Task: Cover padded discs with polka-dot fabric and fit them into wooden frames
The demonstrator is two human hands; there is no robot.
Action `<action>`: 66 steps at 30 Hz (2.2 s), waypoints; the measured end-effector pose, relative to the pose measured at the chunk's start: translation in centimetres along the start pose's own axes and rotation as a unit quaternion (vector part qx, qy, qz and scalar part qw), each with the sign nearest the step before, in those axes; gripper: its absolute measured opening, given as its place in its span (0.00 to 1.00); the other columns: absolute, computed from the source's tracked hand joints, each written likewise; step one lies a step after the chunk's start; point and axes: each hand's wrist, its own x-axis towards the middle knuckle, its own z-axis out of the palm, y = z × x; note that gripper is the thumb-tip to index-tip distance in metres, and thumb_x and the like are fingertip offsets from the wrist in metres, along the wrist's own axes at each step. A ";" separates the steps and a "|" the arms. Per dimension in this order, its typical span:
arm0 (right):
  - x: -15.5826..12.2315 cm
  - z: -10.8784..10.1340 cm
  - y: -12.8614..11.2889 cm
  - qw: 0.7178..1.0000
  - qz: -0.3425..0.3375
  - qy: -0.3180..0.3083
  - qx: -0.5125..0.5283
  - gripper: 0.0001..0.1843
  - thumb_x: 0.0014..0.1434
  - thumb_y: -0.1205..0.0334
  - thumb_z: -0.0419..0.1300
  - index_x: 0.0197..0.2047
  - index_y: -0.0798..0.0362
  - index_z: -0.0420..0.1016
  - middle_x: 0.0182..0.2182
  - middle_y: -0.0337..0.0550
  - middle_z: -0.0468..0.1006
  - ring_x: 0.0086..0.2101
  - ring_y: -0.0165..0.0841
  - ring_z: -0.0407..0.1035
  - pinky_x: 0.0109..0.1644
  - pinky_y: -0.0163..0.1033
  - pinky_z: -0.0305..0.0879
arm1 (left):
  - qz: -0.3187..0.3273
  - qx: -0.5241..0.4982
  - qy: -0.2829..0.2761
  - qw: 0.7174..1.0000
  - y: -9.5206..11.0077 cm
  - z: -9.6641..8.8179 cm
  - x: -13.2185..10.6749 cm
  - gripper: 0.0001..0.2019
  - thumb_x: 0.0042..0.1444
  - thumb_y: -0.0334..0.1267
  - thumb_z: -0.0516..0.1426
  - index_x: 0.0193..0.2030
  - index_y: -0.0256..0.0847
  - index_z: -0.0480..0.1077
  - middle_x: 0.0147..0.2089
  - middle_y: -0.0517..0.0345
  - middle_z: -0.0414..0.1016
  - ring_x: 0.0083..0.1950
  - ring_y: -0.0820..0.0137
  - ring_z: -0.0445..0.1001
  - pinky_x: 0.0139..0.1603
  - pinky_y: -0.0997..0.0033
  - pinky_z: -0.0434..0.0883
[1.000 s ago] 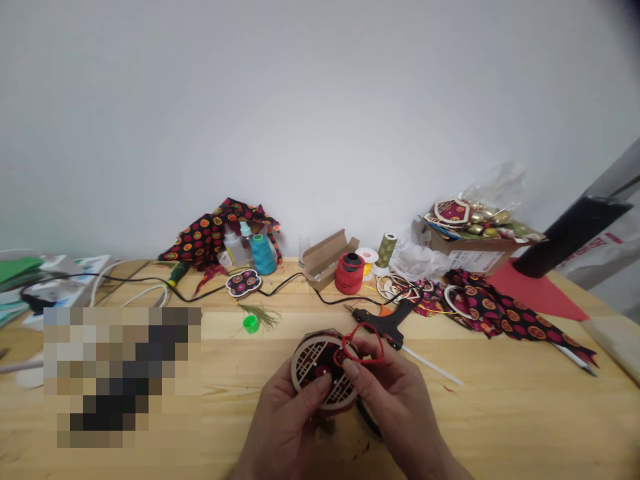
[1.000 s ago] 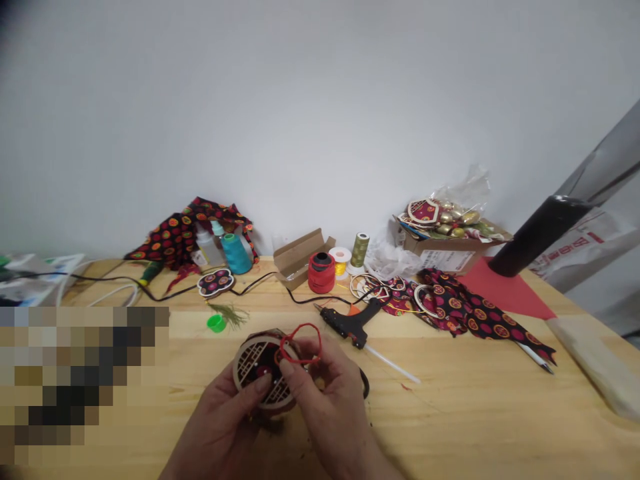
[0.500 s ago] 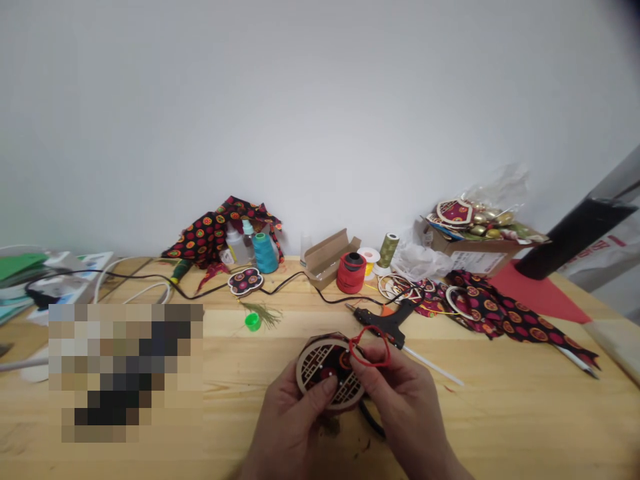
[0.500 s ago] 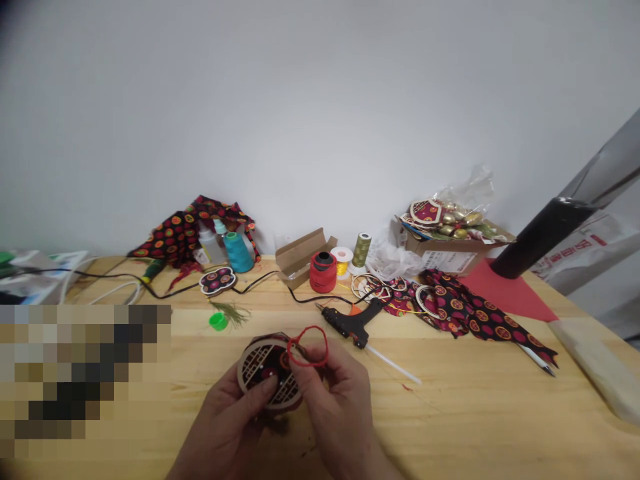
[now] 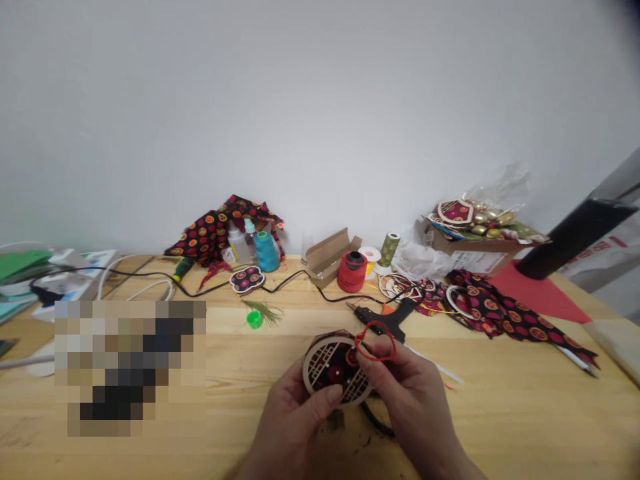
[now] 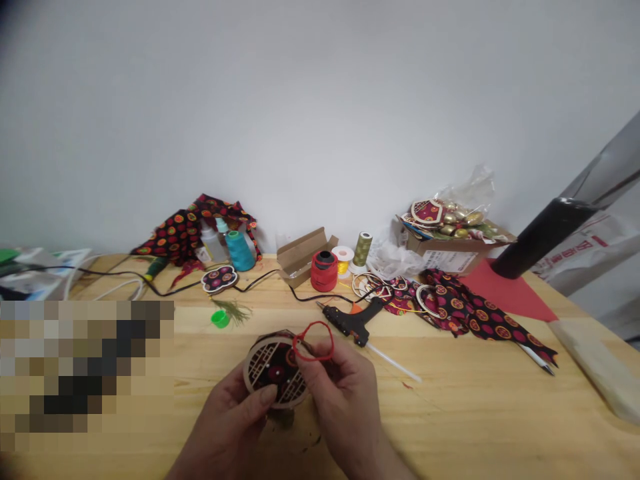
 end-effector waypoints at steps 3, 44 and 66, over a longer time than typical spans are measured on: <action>0.2 -0.5 -0.3 1.000 0.014 -0.001 -0.018 0.09 0.53 0.56 0.66 0.27 0.52 0.77 0.24 0.38 0.77 0.25 0.28 0.67 0.29 0.30 0.66 | -0.005 0.007 -0.027 1.000 0.2 -0.5 0.3 0.20 0.42 0.37 0.70 0.45 0.42 0.79 0.43 0.51 0.82 0.48 0.58 0.77 0.52 0.60 0.72; 1.3 -3.0 -1.6 0.975 0.153 -0.102 -0.121 0.14 0.50 0.52 0.67 0.29 0.55 0.81 0.25 0.42 0.81 0.25 0.30 0.69 0.28 0.34 0.64 | -0.084 0.355 -0.094 0.926 3.9 0.3 1.2 0.20 0.56 0.48 0.58 0.52 0.40 0.75 0.31 0.54 0.81 0.28 0.68 0.77 0.25 0.73 0.72; 0.7 -3.4 -0.3 0.973 0.203 -0.052 -0.099 0.19 0.43 0.46 0.69 0.25 0.56 0.81 0.20 0.43 0.78 0.22 0.29 0.65 0.29 0.36 0.62 | -0.054 0.356 -0.025 0.933 4.3 -0.2 1.6 0.22 0.54 0.48 0.60 0.52 0.40 0.76 0.30 0.55 0.80 0.25 0.71 0.73 0.24 0.75 0.72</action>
